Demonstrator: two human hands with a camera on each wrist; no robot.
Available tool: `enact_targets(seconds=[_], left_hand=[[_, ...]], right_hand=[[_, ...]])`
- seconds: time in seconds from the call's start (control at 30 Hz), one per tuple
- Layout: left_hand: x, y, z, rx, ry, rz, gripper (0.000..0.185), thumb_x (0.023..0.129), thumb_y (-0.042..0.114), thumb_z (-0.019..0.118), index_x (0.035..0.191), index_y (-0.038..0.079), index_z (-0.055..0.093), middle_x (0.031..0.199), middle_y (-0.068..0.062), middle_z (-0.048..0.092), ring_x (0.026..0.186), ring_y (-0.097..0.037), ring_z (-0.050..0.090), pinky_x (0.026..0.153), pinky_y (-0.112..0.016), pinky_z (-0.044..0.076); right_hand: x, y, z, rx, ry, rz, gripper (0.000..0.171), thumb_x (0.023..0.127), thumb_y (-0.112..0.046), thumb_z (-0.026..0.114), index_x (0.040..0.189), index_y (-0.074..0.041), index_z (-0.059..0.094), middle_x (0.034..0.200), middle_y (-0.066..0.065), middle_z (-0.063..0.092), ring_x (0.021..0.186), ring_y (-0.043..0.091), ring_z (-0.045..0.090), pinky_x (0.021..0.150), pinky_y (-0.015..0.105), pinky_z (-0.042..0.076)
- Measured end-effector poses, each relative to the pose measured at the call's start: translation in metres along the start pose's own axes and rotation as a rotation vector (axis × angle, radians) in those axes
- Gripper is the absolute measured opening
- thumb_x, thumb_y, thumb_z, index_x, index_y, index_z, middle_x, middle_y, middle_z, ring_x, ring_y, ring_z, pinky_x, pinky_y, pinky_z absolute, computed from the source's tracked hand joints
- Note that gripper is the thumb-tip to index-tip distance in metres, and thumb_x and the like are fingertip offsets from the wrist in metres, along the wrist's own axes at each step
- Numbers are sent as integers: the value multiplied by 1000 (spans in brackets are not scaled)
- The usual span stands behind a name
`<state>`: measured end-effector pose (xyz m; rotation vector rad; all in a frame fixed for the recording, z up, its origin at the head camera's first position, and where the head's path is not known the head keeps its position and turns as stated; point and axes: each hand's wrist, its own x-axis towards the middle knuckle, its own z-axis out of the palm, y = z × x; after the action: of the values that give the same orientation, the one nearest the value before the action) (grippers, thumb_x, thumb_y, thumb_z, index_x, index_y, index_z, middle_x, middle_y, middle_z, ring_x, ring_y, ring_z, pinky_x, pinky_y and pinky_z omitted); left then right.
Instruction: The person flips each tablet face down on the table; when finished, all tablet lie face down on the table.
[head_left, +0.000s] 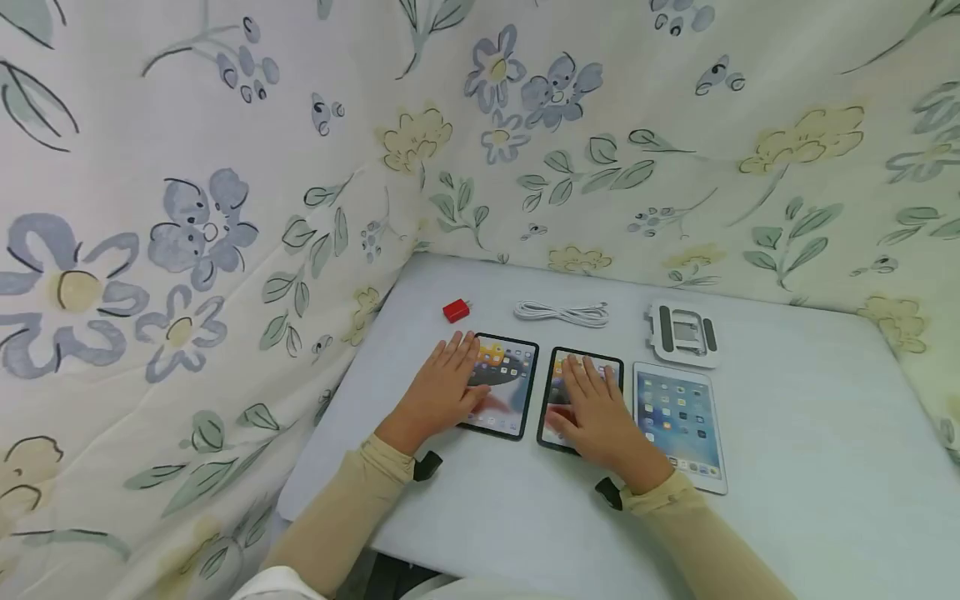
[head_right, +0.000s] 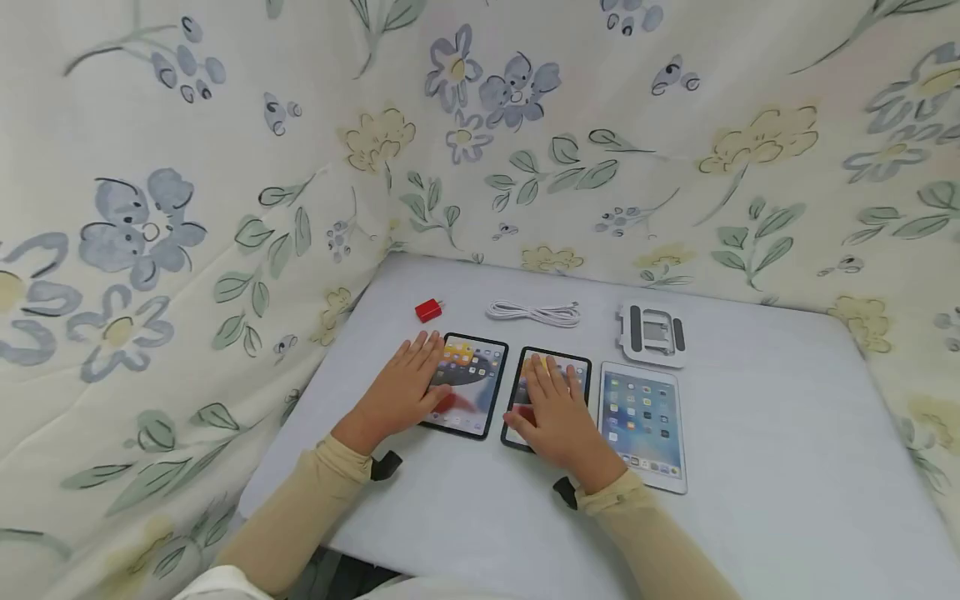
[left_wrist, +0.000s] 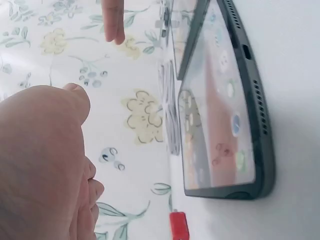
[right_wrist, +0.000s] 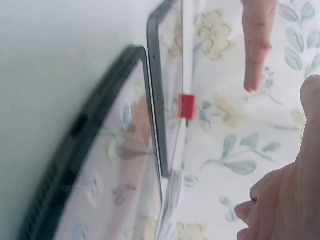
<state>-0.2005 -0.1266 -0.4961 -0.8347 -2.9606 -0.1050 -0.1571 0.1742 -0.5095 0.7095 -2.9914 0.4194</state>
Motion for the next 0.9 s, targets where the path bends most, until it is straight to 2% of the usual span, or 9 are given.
enact_targets(seconds=[0.13, 0.27, 0.37, 0.5, 0.67, 0.8, 0.9], left_hand=[[-5, -5, 7, -18, 0, -22, 79, 100, 53, 38, 156, 3, 13, 162, -10, 8, 148, -25, 0, 118, -40, 0], [-10, -9, 16, -12, -37, -35, 78, 100, 49, 42, 155, 1, 14, 162, -11, 10, 148, -26, 2, 118, -40, 2], [-14, -9, 22, -29, -85, -50, 78, 101, 50, 41, 155, 1, 14, 161, -12, 11, 148, -27, 3, 118, -41, 3], [-17, -9, 26, -81, -129, -64, 78, 101, 51, 40, 154, 0, 15, 161, -13, 13, 148, -28, 5, 118, -42, 6], [-21, -9, 30, -108, -177, -76, 75, 102, 52, 35, 154, 0, 21, 159, -13, 19, 147, -28, 9, 118, -41, 8], [-26, -11, 33, -121, -199, -91, 74, 102, 55, 32, 152, 1, 27, 158, -13, 25, 146, -27, 15, 118, -40, 10], [-28, -13, 36, -112, -202, -85, 74, 102, 56, 29, 152, 2, 29, 157, -12, 26, 146, -27, 16, 118, -41, 11]], right_hand=[[7, -6, 10, -24, -23, -14, 91, 95, -68, 36, 156, -5, 12, 162, 9, 4, 147, 25, -8, 115, 51, -6], [14, -10, 20, -47, -17, -22, 92, 94, -70, 35, 155, -3, 18, 160, 15, 15, 147, 32, 2, 115, 54, -1], [17, -13, 28, -46, -30, -30, 93, 94, -70, 36, 154, 0, 21, 159, 19, 18, 146, 37, 8, 115, 55, 2], [20, -19, 35, -51, -51, -28, 94, 94, -71, 33, 153, 2, 23, 157, 23, 19, 145, 40, 9, 115, 56, 4], [25, -26, 41, -67, -123, -11, 95, 93, -73, 28, 152, 2, 24, 156, 22, 24, 146, 37, 11, 114, 57, -1], [30, -36, 40, -15, -193, -1, 89, 96, -69, 29, 154, -2, 22, 157, 18, 22, 147, 33, 9, 114, 56, -5], [32, -42, 40, 69, -192, 13, 84, 98, -64, 31, 154, -2, 22, 157, 18, 21, 147, 33, 8, 114, 57, -4]])
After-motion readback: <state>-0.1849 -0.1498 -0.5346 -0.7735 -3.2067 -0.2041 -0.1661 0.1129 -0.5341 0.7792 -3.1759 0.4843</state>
